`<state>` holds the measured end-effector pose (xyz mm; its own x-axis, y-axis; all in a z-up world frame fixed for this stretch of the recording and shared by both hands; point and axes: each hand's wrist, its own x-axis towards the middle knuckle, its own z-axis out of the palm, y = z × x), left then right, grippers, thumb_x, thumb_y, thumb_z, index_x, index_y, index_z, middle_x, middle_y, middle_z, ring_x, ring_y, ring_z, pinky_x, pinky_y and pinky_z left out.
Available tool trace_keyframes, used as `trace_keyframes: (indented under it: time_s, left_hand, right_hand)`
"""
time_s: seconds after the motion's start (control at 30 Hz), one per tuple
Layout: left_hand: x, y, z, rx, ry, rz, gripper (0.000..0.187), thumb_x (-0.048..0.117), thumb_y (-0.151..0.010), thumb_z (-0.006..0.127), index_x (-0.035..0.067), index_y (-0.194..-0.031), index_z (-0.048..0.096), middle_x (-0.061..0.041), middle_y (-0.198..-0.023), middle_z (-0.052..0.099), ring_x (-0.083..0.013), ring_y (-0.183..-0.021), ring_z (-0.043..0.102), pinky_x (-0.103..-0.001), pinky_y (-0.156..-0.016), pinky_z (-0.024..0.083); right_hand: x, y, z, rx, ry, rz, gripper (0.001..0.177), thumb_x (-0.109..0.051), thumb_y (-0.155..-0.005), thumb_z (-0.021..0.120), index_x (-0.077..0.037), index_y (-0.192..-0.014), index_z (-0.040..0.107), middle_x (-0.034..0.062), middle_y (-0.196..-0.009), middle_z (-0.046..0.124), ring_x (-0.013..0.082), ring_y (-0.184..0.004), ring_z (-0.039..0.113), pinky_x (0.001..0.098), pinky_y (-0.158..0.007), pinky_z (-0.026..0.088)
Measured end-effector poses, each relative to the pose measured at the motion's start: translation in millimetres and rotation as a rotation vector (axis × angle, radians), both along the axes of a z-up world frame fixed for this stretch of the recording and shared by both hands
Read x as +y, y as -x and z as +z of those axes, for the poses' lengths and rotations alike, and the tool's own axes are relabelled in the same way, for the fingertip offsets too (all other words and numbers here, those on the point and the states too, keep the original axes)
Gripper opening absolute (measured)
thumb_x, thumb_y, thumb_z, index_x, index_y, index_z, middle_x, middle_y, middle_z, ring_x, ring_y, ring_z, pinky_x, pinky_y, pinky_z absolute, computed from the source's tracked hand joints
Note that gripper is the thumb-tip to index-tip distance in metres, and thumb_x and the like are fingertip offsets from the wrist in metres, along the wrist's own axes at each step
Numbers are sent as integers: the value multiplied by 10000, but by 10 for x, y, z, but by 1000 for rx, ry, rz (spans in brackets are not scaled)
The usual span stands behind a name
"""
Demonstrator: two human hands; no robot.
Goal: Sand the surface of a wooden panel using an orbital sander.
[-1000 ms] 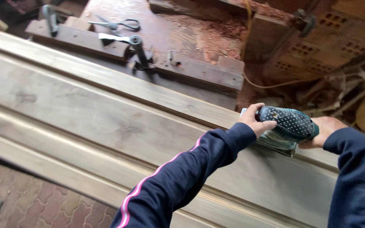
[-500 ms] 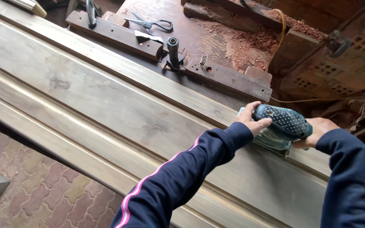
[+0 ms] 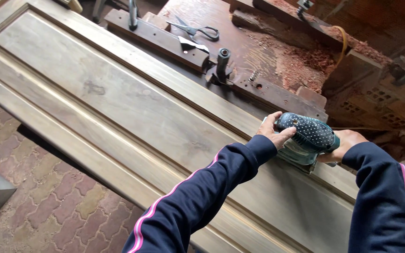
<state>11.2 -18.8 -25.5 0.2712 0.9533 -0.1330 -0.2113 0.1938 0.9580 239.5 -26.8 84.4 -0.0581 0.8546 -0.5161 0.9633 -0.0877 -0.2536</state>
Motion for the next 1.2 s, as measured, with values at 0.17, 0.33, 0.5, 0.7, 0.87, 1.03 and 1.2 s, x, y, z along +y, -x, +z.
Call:
trace_keyframes:
  time_s: [0.17,0.33,0.5,0.7,0.87,1.03,1.2]
  left_hand:
    - [51,309,32,-29,93,64,860,359,-812,761,42,-1525,397,-221,-1158,674,-254,-910,679,-405,-697,587]
    - [-70,733,286,350,-317,136,918,251,-861,757,66,-1618,271,-277,-1380,551,-405,-1303,547,-428,-1113,428]
    - [81,1112,267,554,-465,55,1050,169,-819,711,99,-1651,75,-291,-1488,389,-461,-1339,441,-442,-1150,341]
    - [470,1547,177,531,-471,-78,1037,127,-823,689,138,-1651,64,-264,-1493,416,-437,-1358,465,-423,-1150,379]
    - [680,1986,344,733,-504,-240,1190,2,-679,746,237,-1600,31,-219,-1426,478,-445,-1391,391,-442,-1089,367]
    - [741,2278,328,675,-484,-263,1182,-26,-698,687,240,-1636,20,-252,-1430,493,-434,-1336,483,-410,-1110,400]
    - [802,2415,162,513,-615,-44,1087,-59,-710,631,172,-1638,114,-301,-1407,518,-435,-1343,503,-411,-1121,412]
  right_hand:
    - [193,215,-116,51,65,-164,532,-247,-574,966,-138,-1066,796,103,-938,840,261,-859,782,403,-831,622]
    - [307,582,-28,50,20,-118,524,-223,-560,951,-135,-1057,809,103,-927,812,257,-839,761,399,-825,593]
    - [527,908,-20,-1,56,-154,534,-221,-579,918,-161,-1095,795,104,-918,823,275,-838,764,402,-802,612]
    - [785,1087,-181,-6,-4,-40,530,-289,-588,964,-151,-1075,808,87,-926,837,244,-854,767,376,-837,573]
    - [955,1320,-228,12,38,-7,498,-309,-619,951,-99,-1048,807,114,-940,790,270,-844,782,391,-798,603]
    - [994,1695,-113,-21,37,-10,496,-299,-627,947,-109,-1062,803,121,-948,792,272,-870,761,396,-825,592]
    - [1113,1946,-151,28,-30,38,517,-286,-603,957,-126,-1069,801,110,-954,831,257,-903,763,389,-868,555]
